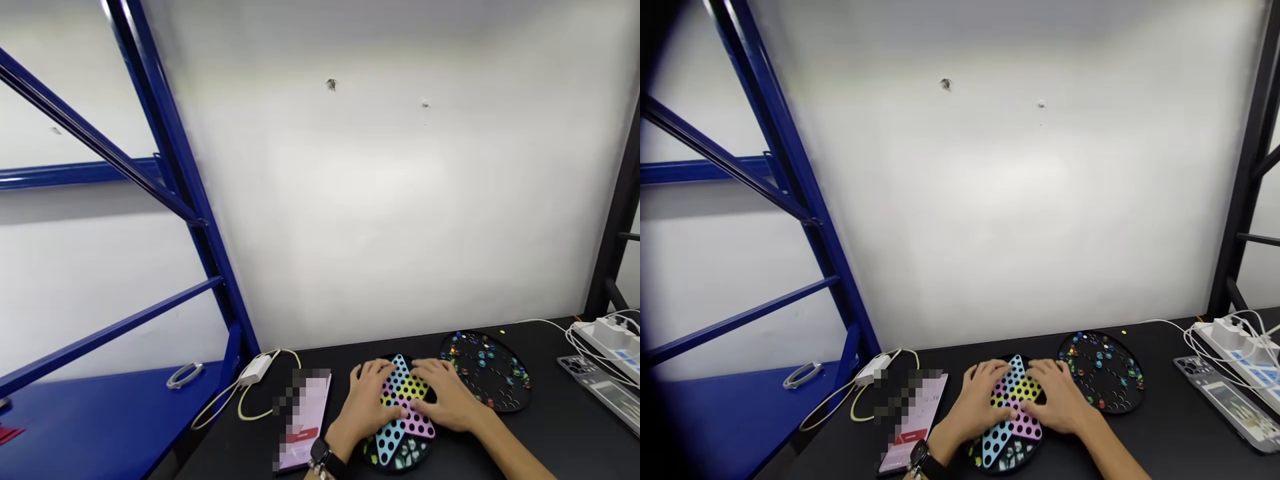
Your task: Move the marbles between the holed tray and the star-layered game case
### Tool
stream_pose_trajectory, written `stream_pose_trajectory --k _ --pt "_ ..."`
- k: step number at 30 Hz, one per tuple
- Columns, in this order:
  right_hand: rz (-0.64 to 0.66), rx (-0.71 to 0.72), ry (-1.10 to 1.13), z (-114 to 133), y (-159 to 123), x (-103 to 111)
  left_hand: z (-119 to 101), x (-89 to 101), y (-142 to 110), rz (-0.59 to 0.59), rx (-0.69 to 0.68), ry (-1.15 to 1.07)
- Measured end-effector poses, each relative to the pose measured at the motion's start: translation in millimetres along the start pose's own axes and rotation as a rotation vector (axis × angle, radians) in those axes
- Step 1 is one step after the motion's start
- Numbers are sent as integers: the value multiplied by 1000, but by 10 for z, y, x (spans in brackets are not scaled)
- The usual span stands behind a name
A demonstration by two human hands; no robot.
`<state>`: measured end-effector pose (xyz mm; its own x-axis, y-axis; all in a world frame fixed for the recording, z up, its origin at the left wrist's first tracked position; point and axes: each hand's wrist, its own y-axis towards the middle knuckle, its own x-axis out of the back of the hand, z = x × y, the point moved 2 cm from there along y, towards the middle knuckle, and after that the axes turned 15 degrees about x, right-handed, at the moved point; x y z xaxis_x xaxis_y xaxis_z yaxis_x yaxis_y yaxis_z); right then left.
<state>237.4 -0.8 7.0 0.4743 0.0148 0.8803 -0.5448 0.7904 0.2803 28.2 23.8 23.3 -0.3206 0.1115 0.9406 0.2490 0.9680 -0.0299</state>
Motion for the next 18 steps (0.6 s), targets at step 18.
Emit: stream_pose_trajectory --k 18 --pt "30 -306 -316 269 79 -58 201 127 -17 -199 325 224"
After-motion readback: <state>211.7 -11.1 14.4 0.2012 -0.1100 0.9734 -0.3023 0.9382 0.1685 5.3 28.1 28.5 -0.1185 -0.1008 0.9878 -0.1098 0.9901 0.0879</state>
